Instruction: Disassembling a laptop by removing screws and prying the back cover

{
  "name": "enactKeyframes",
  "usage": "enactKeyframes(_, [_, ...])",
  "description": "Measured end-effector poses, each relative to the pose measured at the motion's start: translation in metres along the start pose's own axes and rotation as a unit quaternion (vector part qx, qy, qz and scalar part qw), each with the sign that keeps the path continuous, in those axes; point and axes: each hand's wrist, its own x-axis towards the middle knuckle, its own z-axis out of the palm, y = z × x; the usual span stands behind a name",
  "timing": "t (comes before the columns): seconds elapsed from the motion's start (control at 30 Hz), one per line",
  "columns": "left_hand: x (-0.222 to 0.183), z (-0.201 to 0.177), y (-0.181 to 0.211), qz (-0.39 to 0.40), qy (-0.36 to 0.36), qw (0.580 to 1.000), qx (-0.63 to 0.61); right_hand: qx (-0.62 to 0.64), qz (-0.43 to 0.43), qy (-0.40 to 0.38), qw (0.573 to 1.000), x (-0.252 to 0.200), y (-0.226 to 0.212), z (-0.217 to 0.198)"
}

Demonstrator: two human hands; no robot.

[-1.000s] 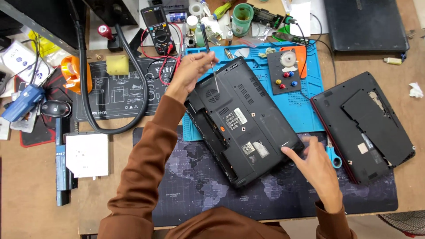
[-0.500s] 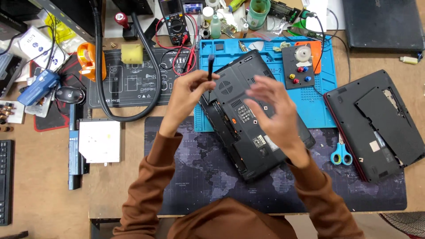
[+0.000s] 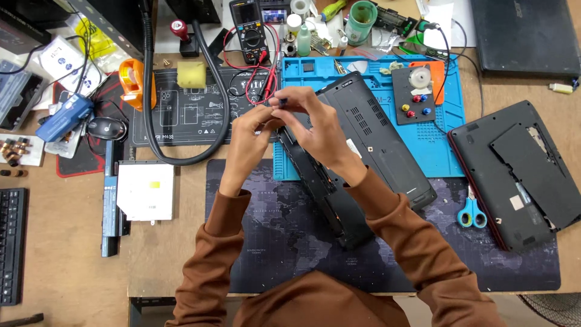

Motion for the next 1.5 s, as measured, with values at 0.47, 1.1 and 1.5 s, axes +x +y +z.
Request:
enactKeyframes(0.47, [-0.004,0.000,-0.021,-0.037,0.011,0.999,-0.036,-0.008,0.009,-0.039,0.999,0.003,0.012,0.005])
enactKeyframes(1.1, [-0.002,-0.012,-0.001,0.011,-0.075,0.994,-0.077,0.047,-0.002,-0.098,0.994,0.022,0.019,-0.003])
enactKeyframes(1.5, [0.001,0.005,-0.028,0.015,0.027,0.995,-0.091,0.073,0.022,-0.066,0.995,0.019,0.035,0.004])
